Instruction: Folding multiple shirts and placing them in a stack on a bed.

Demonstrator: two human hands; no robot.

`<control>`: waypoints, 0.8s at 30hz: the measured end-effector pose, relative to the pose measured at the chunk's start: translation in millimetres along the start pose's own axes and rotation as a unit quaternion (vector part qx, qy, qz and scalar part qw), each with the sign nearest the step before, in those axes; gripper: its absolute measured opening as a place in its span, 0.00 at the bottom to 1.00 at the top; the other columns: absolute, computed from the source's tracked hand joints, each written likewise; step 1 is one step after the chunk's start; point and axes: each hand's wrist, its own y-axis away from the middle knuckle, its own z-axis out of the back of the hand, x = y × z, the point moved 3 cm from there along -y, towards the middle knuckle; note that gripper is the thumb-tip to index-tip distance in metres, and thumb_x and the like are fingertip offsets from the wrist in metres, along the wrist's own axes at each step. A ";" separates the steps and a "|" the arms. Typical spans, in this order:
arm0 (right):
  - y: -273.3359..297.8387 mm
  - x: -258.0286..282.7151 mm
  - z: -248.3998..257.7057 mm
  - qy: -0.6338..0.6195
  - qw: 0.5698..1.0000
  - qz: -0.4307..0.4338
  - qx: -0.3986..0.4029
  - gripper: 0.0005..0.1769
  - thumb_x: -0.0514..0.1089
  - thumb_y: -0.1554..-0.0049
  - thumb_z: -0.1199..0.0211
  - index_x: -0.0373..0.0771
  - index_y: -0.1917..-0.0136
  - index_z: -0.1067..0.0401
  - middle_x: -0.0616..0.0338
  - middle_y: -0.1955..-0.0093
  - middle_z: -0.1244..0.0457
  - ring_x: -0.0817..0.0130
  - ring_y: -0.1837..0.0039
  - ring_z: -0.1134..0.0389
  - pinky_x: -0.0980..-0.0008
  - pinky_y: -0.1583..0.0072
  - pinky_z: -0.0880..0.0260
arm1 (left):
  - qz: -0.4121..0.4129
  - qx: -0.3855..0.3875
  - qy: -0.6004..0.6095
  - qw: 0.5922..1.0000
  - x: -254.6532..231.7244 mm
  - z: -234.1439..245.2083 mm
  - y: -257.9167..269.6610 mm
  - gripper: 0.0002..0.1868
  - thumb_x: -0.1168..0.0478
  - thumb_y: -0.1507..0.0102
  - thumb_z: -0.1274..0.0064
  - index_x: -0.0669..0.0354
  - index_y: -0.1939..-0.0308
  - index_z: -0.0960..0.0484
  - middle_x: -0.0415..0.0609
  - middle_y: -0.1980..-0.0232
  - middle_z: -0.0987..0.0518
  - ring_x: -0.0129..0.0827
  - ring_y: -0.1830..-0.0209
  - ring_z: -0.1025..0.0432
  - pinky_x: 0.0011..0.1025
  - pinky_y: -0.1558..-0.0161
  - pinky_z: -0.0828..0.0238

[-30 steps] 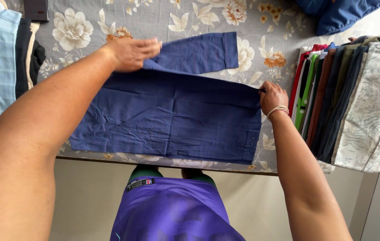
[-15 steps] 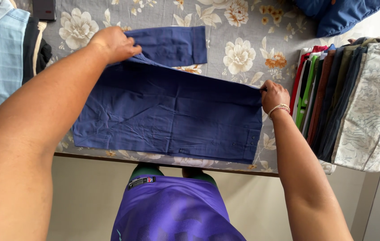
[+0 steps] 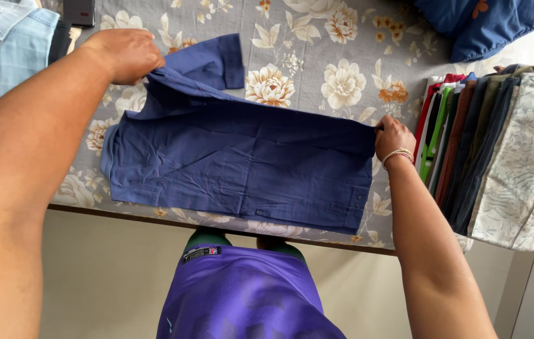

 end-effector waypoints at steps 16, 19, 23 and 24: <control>21.3 -0.2 -1.1 -0.182 0.977 0.045 -0.101 0.02 0.34 0.43 0.35 0.37 0.55 0.25 0.48 0.57 0.28 0.51 0.53 0.27 0.56 0.46 0.28 | 0.208 -0.159 0.261 0.929 -27.6 39.9 91.4 0.12 0.55 0.40 0.37 0.48 0.54 0.16 0.53 0.61 0.16 0.52 0.58 0.21 0.49 0.55 0.24; 51.3 5.9 1.8 -0.232 0.966 0.022 -0.115 0.04 0.33 0.43 0.37 0.36 0.53 0.24 0.48 0.57 0.29 0.54 0.54 0.26 0.60 0.48 0.27 | 0.220 -0.096 0.257 0.936 -65.4 54.0 117.8 0.12 0.53 0.42 0.36 0.49 0.58 0.17 0.53 0.63 0.16 0.52 0.59 0.20 0.47 0.55 0.23; 94.6 0.2 -21.4 -0.319 0.935 0.031 -0.153 0.04 0.29 0.43 0.37 0.33 0.53 0.27 0.51 0.50 0.28 0.63 0.51 0.26 0.69 0.48 0.27 | 0.258 0.019 0.282 0.924 -118.5 52.7 143.0 0.14 0.55 0.42 0.38 0.52 0.55 0.18 0.57 0.62 0.16 0.53 0.59 0.20 0.49 0.56 0.22; 106.4 -2.4 -30.5 -0.358 0.920 0.036 -0.152 0.05 0.29 0.43 0.37 0.32 0.52 0.28 0.53 0.47 0.28 0.67 0.48 0.26 0.72 0.47 0.27 | 0.262 0.058 0.293 0.918 -134.2 49.8 148.9 0.15 0.55 0.42 0.39 0.53 0.54 0.18 0.58 0.61 0.16 0.54 0.58 0.20 0.49 0.54 0.21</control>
